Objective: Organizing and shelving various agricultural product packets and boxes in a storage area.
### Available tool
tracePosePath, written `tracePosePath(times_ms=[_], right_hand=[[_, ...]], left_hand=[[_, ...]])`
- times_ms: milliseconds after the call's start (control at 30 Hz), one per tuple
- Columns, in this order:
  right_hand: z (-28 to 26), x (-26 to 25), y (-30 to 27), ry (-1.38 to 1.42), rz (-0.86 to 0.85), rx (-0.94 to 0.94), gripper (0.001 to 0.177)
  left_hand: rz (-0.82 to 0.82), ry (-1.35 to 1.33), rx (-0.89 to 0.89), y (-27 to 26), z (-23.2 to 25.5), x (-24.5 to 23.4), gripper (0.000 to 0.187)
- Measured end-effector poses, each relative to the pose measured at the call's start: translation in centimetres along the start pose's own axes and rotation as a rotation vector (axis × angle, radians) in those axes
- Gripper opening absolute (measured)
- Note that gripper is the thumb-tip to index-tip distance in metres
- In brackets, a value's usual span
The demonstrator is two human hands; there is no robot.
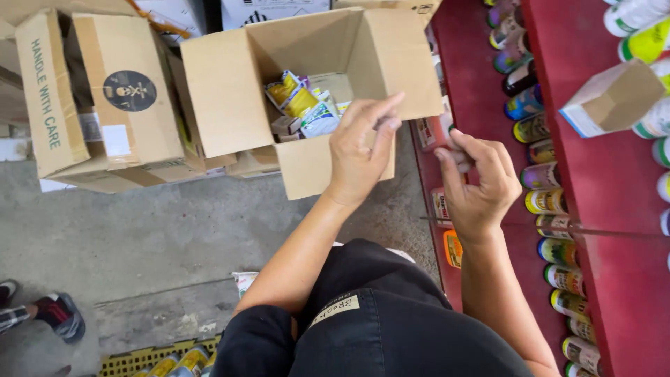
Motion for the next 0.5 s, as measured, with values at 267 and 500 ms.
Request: tracePosePath(times_ms=[267,500], right_hand=[[1.8,11.5,4.1,0.136,-0.171,0.022,0.031],[7.3,23.4,4.9,0.305,-0.413,0.127,0.036]], left_hand=[[0.207,0.005,-0.091,4.5,-8.0,-8.8,0.038],[0.338,0.033,-0.298,6.5,-16.6,-12.0,0.034]])
Point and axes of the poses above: each hand's wrist, its own y-axis towards the middle knuckle, its own x-axis out of the palm, z = x × y, the point moved 7 cm from there along y, towards the middle knuckle, and after that the axes turned 9 degrees about -x, right-handed, at the moved point
